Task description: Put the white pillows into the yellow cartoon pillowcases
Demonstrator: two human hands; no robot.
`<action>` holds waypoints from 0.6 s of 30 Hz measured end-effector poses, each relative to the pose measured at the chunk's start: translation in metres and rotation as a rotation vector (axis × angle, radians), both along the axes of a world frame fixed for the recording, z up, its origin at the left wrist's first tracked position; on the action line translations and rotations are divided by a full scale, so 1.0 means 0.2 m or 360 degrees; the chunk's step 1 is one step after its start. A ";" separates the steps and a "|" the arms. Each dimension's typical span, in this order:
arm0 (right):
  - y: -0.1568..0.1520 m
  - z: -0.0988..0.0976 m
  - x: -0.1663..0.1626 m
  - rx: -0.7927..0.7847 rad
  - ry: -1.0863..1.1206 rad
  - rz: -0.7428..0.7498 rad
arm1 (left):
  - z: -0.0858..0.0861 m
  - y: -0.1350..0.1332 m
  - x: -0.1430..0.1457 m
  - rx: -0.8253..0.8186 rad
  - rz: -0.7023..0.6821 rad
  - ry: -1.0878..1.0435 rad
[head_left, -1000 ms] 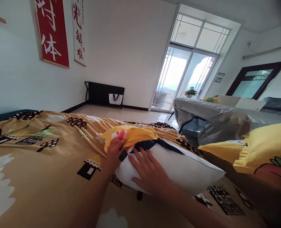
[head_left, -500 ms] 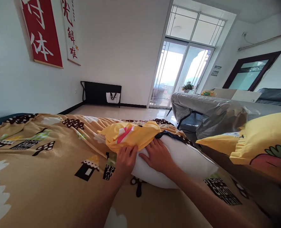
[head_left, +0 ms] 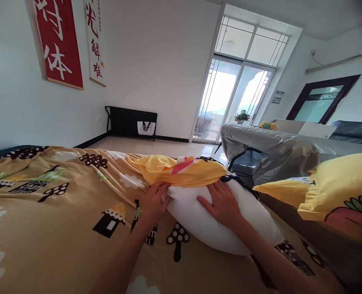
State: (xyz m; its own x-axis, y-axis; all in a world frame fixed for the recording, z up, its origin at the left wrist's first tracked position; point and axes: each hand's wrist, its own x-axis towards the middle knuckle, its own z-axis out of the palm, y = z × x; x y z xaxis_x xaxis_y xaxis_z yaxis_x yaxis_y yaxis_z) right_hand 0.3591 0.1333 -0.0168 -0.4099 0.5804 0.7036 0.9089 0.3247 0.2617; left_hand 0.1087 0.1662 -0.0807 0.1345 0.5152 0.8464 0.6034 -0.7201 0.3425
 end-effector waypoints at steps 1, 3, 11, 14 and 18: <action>-0.01 -0.01 -0.01 0.0017 -0.0014 0.0012 | 0.00 0.00 0.01 0.0010 0.0012 -0.0026; -0.02 -0.01 -0.04 0.0047 -0.0028 0.0042 | 0.00 0.00 0.01 0.0033 0.0021 -0.0060; -0.19 -0.08 -0.21 0.0017 -0.0165 0.0050 | -0.07 0.02 0.07 0.0158 0.0197 -0.0221; -0.23 -0.12 -0.28 0.0076 -0.0184 -0.0043 | -0.14 0.00 0.12 0.0246 0.0307 -0.0346; -0.17 -0.11 -0.32 0.0035 -0.0206 -0.0123 | -0.16 -0.04 0.15 0.0372 0.0360 -0.0373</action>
